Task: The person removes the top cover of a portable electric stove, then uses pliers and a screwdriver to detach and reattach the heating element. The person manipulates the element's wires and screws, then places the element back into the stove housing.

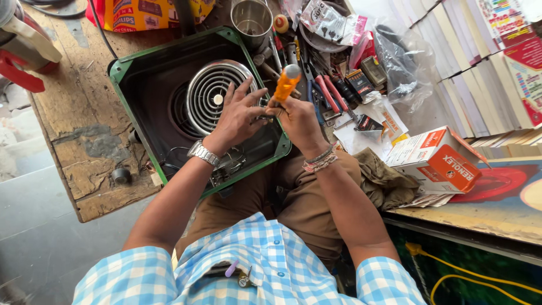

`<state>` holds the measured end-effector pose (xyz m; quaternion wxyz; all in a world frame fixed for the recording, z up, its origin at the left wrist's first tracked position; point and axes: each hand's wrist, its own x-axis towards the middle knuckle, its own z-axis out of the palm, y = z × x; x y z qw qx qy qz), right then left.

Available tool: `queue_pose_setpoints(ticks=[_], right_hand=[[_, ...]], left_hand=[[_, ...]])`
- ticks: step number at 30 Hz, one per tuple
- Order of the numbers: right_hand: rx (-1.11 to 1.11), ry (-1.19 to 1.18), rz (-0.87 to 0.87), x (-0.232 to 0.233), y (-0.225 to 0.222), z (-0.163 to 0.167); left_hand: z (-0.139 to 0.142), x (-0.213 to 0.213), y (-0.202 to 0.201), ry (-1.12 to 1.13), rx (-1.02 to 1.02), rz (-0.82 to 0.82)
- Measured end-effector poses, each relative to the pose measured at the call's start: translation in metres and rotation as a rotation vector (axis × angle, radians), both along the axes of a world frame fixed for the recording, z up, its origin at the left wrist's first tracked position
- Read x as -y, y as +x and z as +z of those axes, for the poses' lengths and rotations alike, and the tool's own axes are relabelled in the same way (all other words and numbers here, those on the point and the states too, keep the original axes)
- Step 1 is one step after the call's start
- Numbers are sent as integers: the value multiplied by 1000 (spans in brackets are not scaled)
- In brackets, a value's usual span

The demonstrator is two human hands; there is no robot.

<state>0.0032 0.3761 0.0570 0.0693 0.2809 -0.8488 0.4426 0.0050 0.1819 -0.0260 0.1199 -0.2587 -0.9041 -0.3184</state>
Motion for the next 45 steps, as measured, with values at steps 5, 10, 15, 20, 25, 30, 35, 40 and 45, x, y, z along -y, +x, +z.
queue_pose_setpoints(ticks=[5,10,15,20,25,30,35,40,45], right_hand=[[-2,37,52,-1,-7,-6],[6,93,169,-8,-17,-8],[19,135,224,-7,-21,-4],[132,109,182,-4,-20,1],[273,-102,241,5,-11,10],[249,-321,234,24,-1,26],[138,-253,420,54,13,38],[-296,238,120,101,49,15],[-273,210,33,73,27,20]], left_hand=[[-8,-9,0,64,-28,9],[-21,-13,-3,65,-14,1],[-20,-16,-7,40,14,32],[-14,-17,-6,55,22,19],[-19,-15,-7,43,43,29],[-26,-15,-11,62,7,12],[-30,-9,-4,8,-12,13],[-30,1,-13,-154,22,-48],[-43,3,-8,-93,-140,-52]])
